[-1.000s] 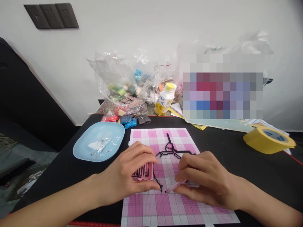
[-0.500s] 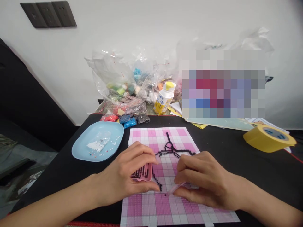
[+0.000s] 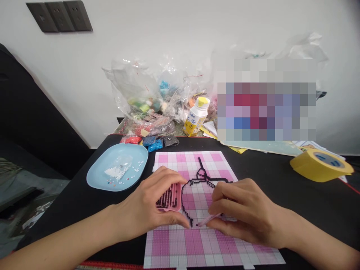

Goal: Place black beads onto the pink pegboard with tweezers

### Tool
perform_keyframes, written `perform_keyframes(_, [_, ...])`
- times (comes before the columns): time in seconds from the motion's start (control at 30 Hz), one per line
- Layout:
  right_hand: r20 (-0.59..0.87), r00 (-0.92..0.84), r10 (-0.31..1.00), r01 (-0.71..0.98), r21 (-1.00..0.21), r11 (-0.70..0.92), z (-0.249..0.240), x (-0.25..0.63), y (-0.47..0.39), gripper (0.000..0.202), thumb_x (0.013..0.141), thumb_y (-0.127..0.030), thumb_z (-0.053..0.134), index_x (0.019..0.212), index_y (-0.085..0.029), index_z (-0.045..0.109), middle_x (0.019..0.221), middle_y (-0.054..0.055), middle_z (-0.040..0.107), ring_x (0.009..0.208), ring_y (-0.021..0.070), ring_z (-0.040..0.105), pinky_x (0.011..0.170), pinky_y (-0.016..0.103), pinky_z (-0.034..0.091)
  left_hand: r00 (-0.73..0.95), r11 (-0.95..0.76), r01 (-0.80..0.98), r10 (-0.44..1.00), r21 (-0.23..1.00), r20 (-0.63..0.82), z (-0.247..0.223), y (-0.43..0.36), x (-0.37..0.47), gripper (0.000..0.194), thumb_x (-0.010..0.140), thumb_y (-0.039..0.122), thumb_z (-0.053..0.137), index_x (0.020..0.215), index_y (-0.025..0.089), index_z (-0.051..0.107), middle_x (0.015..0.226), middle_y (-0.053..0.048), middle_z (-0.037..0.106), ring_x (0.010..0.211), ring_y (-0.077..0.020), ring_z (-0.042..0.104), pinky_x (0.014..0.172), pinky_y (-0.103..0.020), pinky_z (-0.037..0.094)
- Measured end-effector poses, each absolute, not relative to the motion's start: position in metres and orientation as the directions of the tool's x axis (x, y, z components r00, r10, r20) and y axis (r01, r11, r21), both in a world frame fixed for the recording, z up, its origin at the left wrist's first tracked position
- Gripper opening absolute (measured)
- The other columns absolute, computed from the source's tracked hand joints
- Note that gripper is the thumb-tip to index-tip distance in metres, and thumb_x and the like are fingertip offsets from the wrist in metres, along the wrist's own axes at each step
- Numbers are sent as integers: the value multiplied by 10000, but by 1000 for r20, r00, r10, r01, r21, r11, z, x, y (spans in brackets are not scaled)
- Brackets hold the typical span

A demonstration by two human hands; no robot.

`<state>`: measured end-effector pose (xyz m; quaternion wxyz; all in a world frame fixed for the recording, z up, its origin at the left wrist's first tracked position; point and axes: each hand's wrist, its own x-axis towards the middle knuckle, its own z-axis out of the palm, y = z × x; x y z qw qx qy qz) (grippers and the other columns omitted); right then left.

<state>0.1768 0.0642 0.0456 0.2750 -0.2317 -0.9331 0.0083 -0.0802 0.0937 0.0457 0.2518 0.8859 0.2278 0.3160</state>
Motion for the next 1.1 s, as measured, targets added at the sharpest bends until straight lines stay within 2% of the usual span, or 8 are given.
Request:
perform_keyframes(0.23, [527,-730,435,435,-132,891,43,176,64,242,993,-301,482,827,-175,606,724,3,564,556,82,455,497,222,324,714,-745,242,570,622,406,44,93,-82,499,811,386,778,1196,210,512,1069,-55,577,953,-216,562,845,-355,487])
perform_keyframes(0.53, [553,-697,456,431,-186,883,34,175,64,229,989,-318,487,849,-183,609,748,-2,557,559,79,451,505,224,328,738,-743,263,566,616,368,50,89,-80,483,808,150,711,1219,220,467,1107,-55,556,1013,-221,546,890,-372,480])
perform_keyframes(1.1, [534,-726,432,403,-179,898,36,174,65,195,982,-297,507,885,-170,619,769,7,563,576,88,443,513,231,334,751,-743,269,560,613,349,47,93,-81,493,835,156,707,1248,223,445,1133,-54,536,1034,-218,522,915,-374,458])
